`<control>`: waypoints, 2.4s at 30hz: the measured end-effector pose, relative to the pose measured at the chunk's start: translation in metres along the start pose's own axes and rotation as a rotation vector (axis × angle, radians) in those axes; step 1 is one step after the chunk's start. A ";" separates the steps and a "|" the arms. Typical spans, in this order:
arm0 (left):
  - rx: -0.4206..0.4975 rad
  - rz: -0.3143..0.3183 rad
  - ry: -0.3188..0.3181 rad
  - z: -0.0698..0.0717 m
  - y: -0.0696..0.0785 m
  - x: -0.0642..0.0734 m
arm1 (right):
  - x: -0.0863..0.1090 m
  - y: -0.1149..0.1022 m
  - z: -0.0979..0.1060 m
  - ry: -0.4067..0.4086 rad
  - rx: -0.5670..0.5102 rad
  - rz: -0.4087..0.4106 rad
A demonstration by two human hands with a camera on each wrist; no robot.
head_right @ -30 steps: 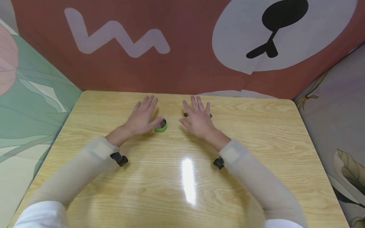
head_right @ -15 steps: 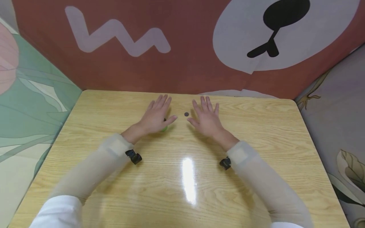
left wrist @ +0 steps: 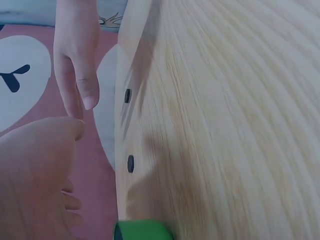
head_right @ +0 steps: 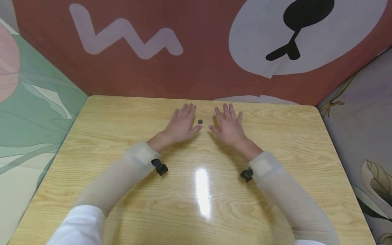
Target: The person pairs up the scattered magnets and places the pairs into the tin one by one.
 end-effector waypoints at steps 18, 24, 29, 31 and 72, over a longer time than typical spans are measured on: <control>0.112 0.138 0.053 -0.016 0.035 -0.010 | 0.009 0.021 0.001 0.079 -0.062 -0.038; 0.152 0.221 0.119 -0.024 0.029 -0.008 | 0.009 0.026 0.002 0.144 -0.050 -0.028; 0.167 0.265 0.169 -0.029 0.025 -0.008 | 0.009 0.030 -0.001 0.163 -0.064 -0.021; 0.172 0.283 0.180 -0.031 0.024 -0.008 | 0.010 0.033 -0.003 0.167 -0.083 -0.027; 0.134 0.297 0.291 -0.043 0.018 -0.014 | 0.009 0.035 -0.018 0.268 -0.031 -0.093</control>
Point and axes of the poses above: each hand's wrist, its own x-axis away from the middle knuckle, its own z-axis out of the back of the hand, y = z × x, the point moved 5 cm from there along -x, towards the middle knuckle, and after that the axes turned 15 degrees about z, right-handed, at the moved point
